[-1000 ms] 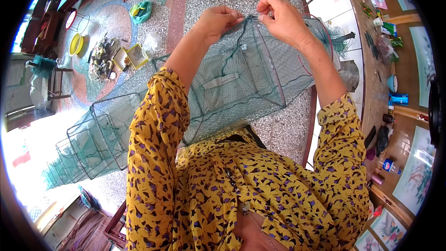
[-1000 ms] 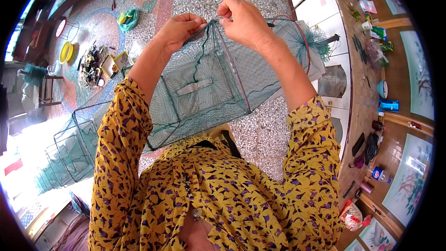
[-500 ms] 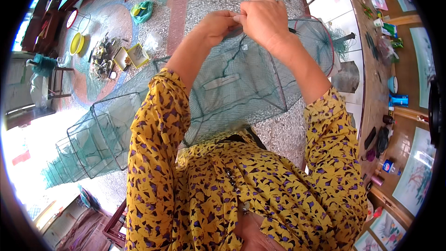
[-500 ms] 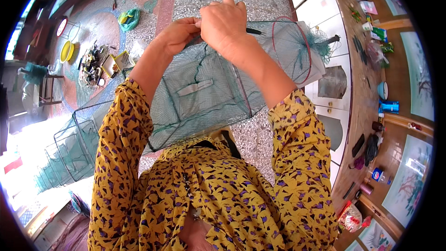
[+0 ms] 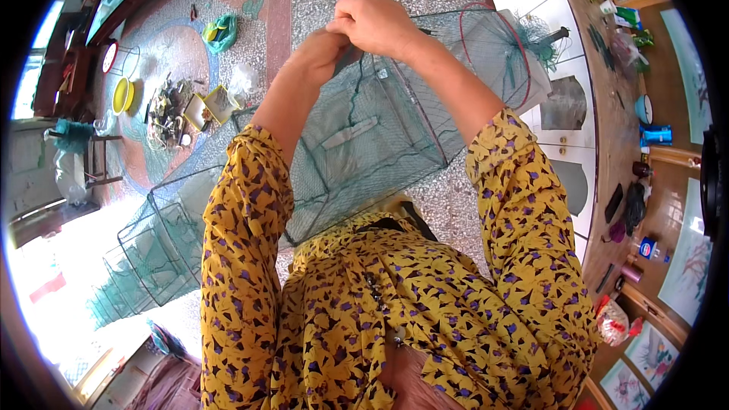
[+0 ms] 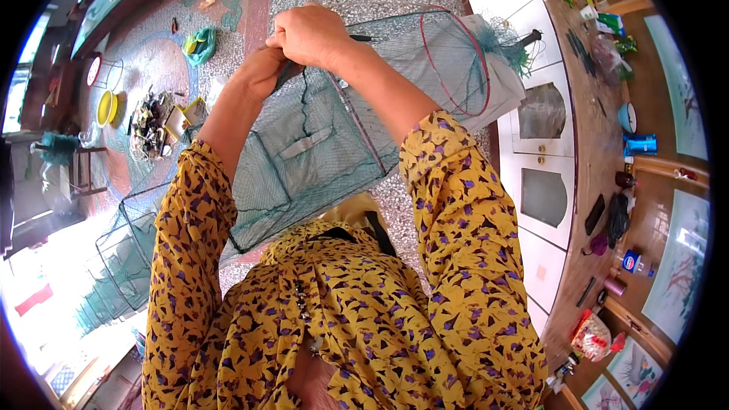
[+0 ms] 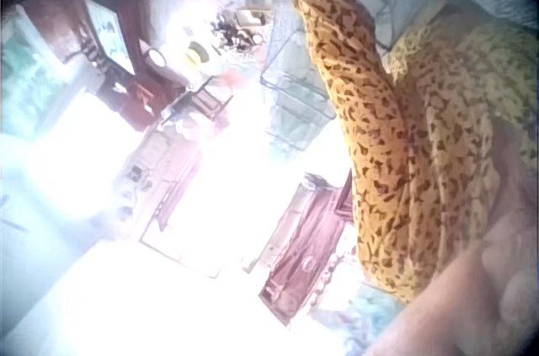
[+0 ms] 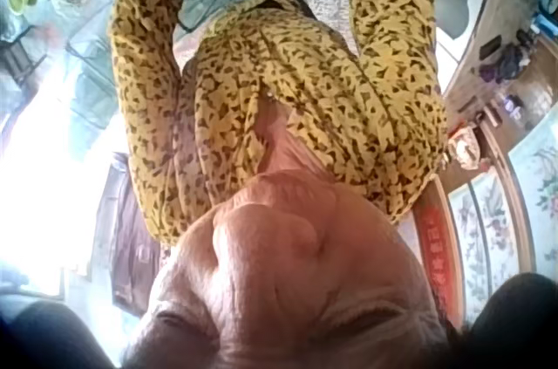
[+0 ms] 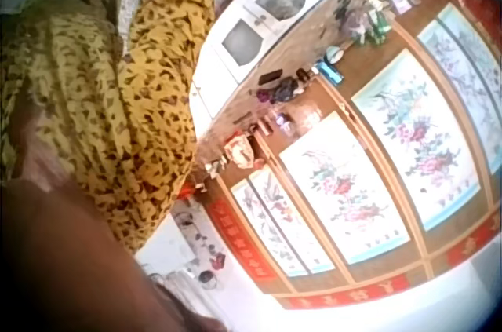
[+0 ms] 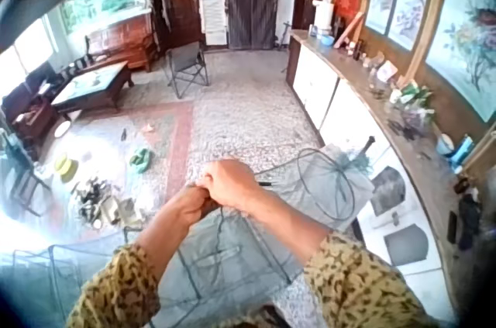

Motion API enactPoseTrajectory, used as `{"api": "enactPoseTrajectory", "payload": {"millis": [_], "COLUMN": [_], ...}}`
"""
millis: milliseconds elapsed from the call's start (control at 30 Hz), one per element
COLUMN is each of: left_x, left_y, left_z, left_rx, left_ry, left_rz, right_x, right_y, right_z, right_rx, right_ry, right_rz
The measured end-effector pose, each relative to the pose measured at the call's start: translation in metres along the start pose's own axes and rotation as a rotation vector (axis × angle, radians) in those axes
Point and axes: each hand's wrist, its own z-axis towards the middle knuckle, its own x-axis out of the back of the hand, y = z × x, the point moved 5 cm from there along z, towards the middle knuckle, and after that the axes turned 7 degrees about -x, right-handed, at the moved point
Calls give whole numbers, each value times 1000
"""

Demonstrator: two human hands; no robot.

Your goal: The person is repairing a green mesh fishing trap using a black net needle and string, weaving the tool through the mesh to secure or patch sections of the net.

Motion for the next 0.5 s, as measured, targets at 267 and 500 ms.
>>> {"api": "enactPoseTrajectory", "payload": {"millis": [267,500], "left_x": [13,15], "left_y": [12,13], "left_z": [-1,9], "left_rx": [-13,-82], "left_ry": [-28,-8], "left_rz": [-37,-89], "right_x": [52,73], "right_y": [19,53], "right_z": [-18,-48], "right_rx": [-65,-216], "right_ry": [60,-131], "right_rz": [-38,-9]}}
